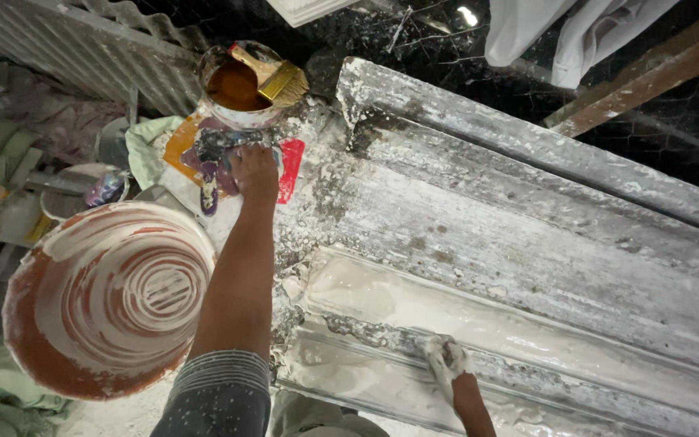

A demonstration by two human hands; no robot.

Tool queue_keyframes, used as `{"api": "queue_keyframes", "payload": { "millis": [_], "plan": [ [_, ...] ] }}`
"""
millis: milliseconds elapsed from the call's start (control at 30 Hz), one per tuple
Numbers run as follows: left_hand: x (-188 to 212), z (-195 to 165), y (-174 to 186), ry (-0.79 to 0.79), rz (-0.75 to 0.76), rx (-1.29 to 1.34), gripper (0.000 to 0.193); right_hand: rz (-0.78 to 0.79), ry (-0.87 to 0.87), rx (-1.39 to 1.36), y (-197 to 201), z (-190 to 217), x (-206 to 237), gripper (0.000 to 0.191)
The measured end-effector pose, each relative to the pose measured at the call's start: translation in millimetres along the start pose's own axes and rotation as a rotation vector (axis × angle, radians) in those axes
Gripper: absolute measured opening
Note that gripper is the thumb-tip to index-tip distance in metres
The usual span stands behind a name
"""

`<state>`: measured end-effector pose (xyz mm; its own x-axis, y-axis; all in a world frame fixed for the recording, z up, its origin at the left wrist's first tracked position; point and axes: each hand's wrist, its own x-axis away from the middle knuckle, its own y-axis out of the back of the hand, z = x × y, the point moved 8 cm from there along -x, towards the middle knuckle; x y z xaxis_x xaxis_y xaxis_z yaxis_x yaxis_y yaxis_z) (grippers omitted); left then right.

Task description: The person presses plaster paste by hand into a long decorative cornice mold, working it along the fluted length and pinching off excess. They then mix a plaster slurry in a plastic bowl and pour it into the mold, spreading it along the grooves with their hand.

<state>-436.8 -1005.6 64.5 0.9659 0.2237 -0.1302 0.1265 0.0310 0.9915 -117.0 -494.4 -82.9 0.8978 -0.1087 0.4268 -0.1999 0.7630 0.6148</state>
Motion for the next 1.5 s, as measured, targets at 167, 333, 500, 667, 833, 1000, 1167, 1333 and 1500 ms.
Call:
{"api": "queue_keyframes", "payload": {
  "millis": [167, 333, 500, 667, 833, 1000, 1167, 1333, 1500],
  "plan": [
    [-5, -7, -3, -0.022, 0.131, 0.061, 0.038, -0.045, -0.106, 0.152, 13, -24, 1, 0.054],
    [-10, -11, 26, 0.039, -0.067, 0.252, 0.045, -0.153, 0.442, 0.338, 18, 34, 5, 0.049],
    [16, -25, 38, 0.139, -0.210, 0.432, 0.040, 0.097, 0.070, -0.160, 2, 66, 0, 0.033],
    [121, -32, 22, 0.141, -0.474, 0.919, 0.068, 0.242, 0.149, -0.139, -9, 118, 2, 0.031],
    [291, 9, -31, 0.396, -0.257, 1.208, 0.035, 0.290, 0.382, 0.049, -32, 107, -23, 0.028],
    [468, 59, -30, 0.960, -0.301, 1.200, 0.030, 0.566, 0.567, 0.707, -85, 40, -54, 0.021],
    [567, 31, -15, 1.129, -0.675, 1.772, 0.028, 0.719, 1.376, 1.530, -145, 30, -22, 0.017],
    [594, -6, -27, 1.181, -0.615, 2.006, 0.027, 0.693, 1.066, 0.506, -170, 148, 14, 0.029],
    [583, 2, -54, 1.160, -0.625, 2.223, 0.019, 0.547, 1.266, 0.291, -180, 234, 70, 0.045]
  ]
}}
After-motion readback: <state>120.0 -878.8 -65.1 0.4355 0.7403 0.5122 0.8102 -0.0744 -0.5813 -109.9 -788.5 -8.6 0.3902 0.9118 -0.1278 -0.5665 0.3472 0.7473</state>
